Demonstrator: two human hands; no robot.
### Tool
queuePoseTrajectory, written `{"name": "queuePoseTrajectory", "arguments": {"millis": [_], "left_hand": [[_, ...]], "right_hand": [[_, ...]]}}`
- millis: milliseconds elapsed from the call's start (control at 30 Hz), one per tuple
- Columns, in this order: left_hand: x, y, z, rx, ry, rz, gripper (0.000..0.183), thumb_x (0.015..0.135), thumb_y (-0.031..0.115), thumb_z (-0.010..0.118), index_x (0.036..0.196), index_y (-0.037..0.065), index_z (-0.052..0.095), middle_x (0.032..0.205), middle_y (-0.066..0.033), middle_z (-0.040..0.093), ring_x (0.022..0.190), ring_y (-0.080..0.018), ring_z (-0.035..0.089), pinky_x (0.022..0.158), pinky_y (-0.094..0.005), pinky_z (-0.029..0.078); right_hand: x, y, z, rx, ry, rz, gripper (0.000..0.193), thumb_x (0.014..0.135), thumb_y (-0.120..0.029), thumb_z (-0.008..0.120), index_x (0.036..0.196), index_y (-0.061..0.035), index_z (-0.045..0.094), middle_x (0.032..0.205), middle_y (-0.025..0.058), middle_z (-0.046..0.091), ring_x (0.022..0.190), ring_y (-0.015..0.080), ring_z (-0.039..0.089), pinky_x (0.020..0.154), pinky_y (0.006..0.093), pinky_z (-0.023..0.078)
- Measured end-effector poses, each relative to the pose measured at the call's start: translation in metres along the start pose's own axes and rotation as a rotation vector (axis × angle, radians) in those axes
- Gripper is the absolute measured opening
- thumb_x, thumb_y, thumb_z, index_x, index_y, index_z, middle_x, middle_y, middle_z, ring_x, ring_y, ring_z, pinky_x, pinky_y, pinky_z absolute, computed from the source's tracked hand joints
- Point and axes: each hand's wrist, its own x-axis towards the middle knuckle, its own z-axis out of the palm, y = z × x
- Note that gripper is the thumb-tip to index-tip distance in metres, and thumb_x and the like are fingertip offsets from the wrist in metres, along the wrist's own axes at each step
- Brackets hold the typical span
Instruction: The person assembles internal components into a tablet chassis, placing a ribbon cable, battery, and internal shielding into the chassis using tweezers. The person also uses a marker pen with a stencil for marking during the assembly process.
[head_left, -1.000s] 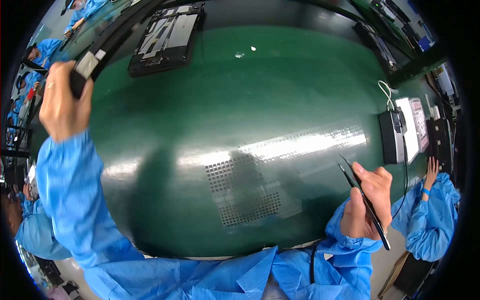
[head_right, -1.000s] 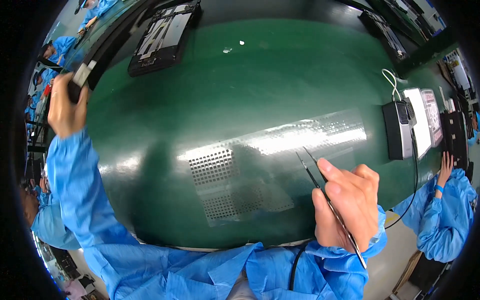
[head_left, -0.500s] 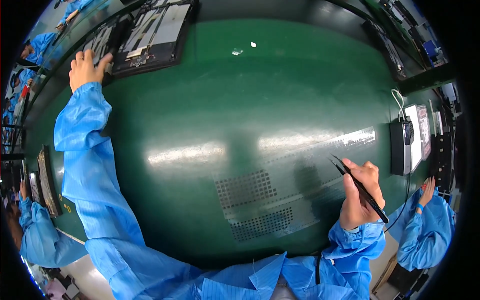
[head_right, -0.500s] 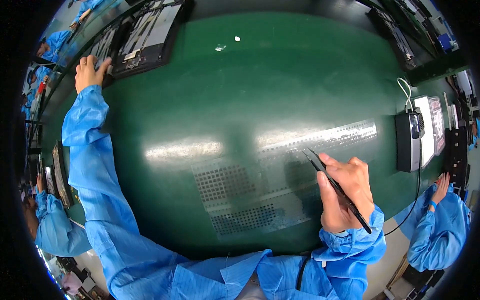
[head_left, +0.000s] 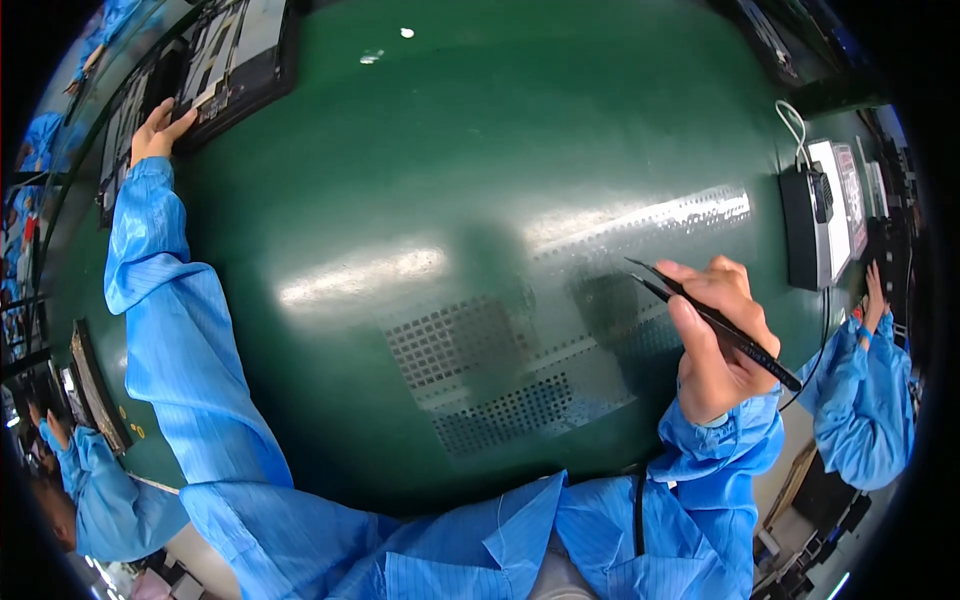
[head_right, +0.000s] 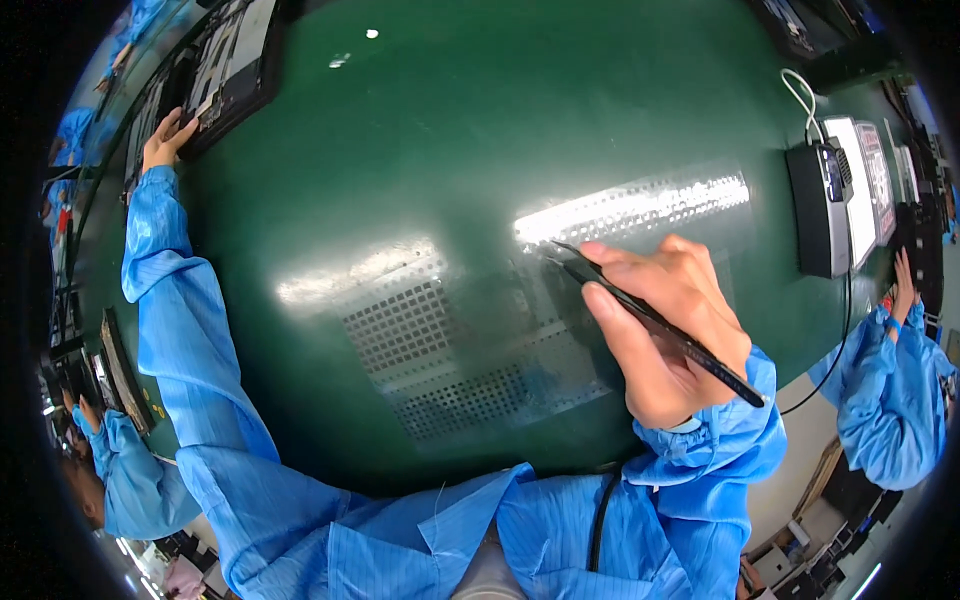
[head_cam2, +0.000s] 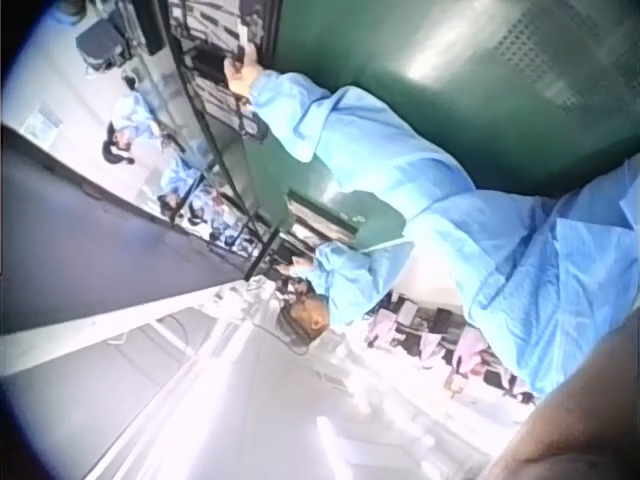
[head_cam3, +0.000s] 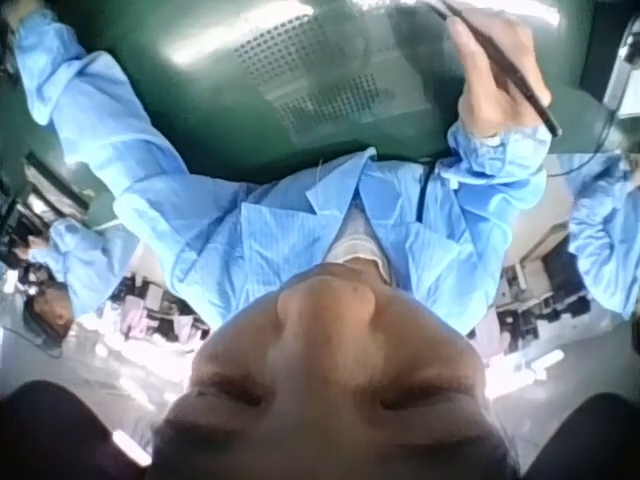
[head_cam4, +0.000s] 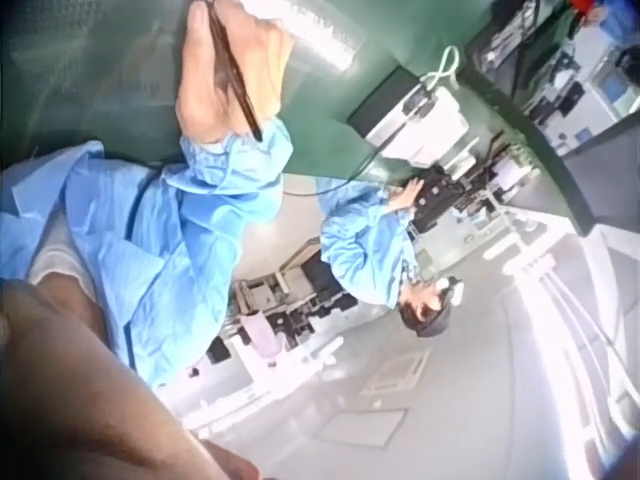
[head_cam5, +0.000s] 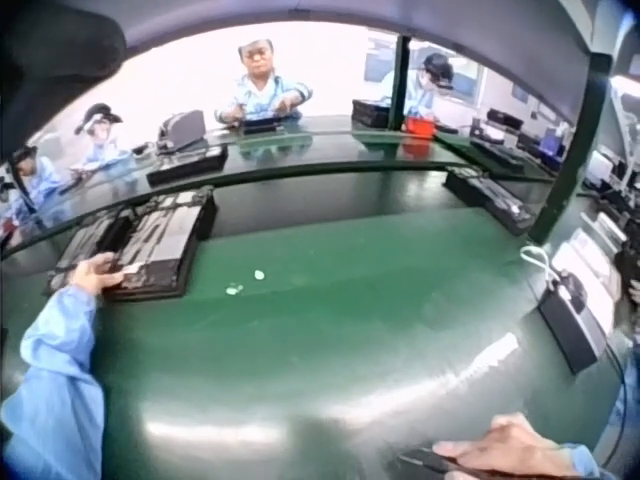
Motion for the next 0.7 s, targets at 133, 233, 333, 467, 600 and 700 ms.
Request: {"name": "queuePoseTrajectory", "arguments": {"millis": [133,233,333,467,600,700], "left_hand": [[-0.016,0.043,0.051,-0.07,-0.067,0.148,0.053,0.068,0.02,0.065,0.115,0.005,0.044,0.117,-0.015,0.043,0.112,-0.021,0.036,0.093,-0.0269,0.025],[-0.039,0.104,0.068,0.019,-0.032,0.261,0.048,0.069,0.021,0.064,0.112,0.005,0.048,0.112,-0.0163,0.047,0.107,-0.0223,0.042,0.09,-0.0279,0.029],[-0.027,0.107,0.147,-0.185,-0.044,0.353,0.055,0.066,0.027,0.065,0.11,0.001,0.046,0.104,-0.0197,0.051,0.096,-0.0244,0.049,0.085,-0.0284,0.036],[-0.071,0.162,0.153,0.101,-0.022,0.408,0.055,0.065,0.032,0.064,0.11,0.005,0.047,0.107,-0.0174,0.05,0.1,-0.0295,0.046,0.088,-0.0323,0.034],[-0.146,0.182,0.102,0.027,-0.17,0.585,0.045,0.068,0.025,0.061,0.107,0.003,0.05,0.102,-0.0177,0.053,0.096,-0.0284,0.049,0.085,-0.0306,0.036],[-0.204,0.156,0.08,0.167,-0.45,0.999,0.035,0.065,0.012,0.061,0.097,0.003,0.055,0.105,-0.0168,0.051,0.099,-0.0271,0.049,0.086,-0.0359,0.035]], "right_hand": [[0.003,-0.006,0.01,0.099,-0.025,0.015,0.017,0.066,0.006,0.059,0.081,0.0022,0.054,0.074,0.0151,0.059,0.063,0.0227,0.055,0.066,0.0333,0.04],[0.002,-0.012,0.018,0.428,-0.146,0.18,0.015,0.067,0.005,0.059,0.082,0.0041,0.055,0.079,0.0138,0.059,0.066,0.0189,0.055,0.066,0.0295,0.042],[0.002,-0.015,0.034,0.491,-0.181,0.451,0.014,0.068,0.004,0.059,0.082,0.0048,0.056,0.08,0.0125,0.059,0.068,0.0155,0.055,0.065,0.0259,0.042],[0.008,-0.016,0.048,0.603,-0.144,0.596,0.012,0.068,0.004,0.059,0.08,0.0042,0.058,0.077,0.008,0.058,0.071,0.0117,0.053,0.064,0.0218,0.041],[0.007,-0.016,0.061,0.675,-0.139,0.598,0.011,0.069,0.005,0.058,0.08,0.0042,0.058,0.076,0.0086,0.058,0.071,0.0125,0.053,0.065,0.0223,0.041],[0.004,-0.013,0.06,0.661,-0.101,0.595,0.011,0.069,0.005,0.058,0.08,0.0049,0.057,0.077,0.0091,0.058,0.072,0.0131,0.054,0.066,0.0228,0.041]]}}
